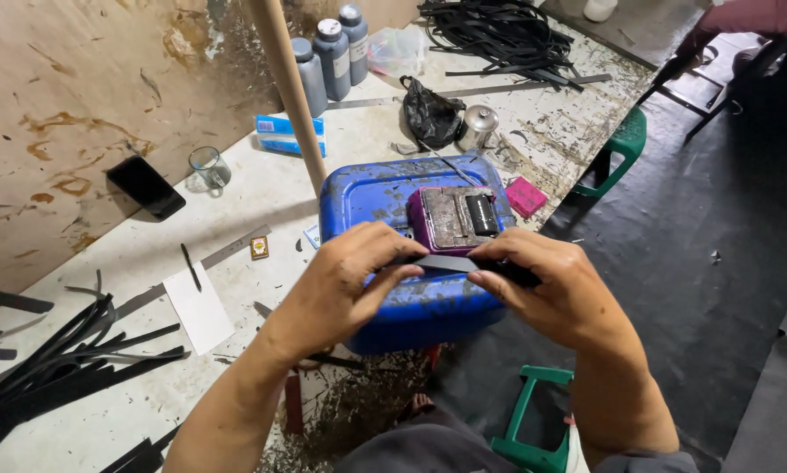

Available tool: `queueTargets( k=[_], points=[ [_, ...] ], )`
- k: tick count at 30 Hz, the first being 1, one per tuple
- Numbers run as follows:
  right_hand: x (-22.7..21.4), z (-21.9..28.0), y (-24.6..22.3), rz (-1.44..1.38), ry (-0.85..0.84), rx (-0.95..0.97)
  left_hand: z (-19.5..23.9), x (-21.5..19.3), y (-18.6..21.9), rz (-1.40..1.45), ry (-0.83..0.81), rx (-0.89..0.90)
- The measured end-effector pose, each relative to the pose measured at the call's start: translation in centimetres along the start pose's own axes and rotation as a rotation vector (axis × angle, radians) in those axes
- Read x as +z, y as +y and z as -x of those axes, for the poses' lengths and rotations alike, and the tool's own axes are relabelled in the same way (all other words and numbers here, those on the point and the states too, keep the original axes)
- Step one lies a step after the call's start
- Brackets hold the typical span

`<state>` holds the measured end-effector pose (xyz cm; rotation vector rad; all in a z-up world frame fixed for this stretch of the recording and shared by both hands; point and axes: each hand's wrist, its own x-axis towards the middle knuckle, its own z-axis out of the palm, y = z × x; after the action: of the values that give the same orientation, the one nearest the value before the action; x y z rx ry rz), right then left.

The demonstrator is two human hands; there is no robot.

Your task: The person smooths a black leather strip on a small block, then hangs it on a wall rack using a red clothespin. They repeat the process with another strip, smoothing it and hanging it among many other strips already drying on the rack.

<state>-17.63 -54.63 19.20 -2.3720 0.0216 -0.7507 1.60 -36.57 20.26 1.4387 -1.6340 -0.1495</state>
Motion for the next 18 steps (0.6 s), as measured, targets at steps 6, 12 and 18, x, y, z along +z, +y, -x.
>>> queueTargets(
  k=[6, 12, 18],
  points=[
    [-1.8, -0.3, 0.8, 0.088, -0.028, 0.015, 1.7, -1.8, -2.7, -0.237, 0.048, -0.08],
    [-1.2, -2.8, 1.4, 0.116, -0.158, -0.074, -0.8, 2.9, -1.4, -0.171, 0.033, -0.004],
    [-5.1, -3.5, 3.6, 0.116, -0.344, -0.031, 0.1, 1.2, -3.7, -0.335, -0.024, -0.14]
  ],
)
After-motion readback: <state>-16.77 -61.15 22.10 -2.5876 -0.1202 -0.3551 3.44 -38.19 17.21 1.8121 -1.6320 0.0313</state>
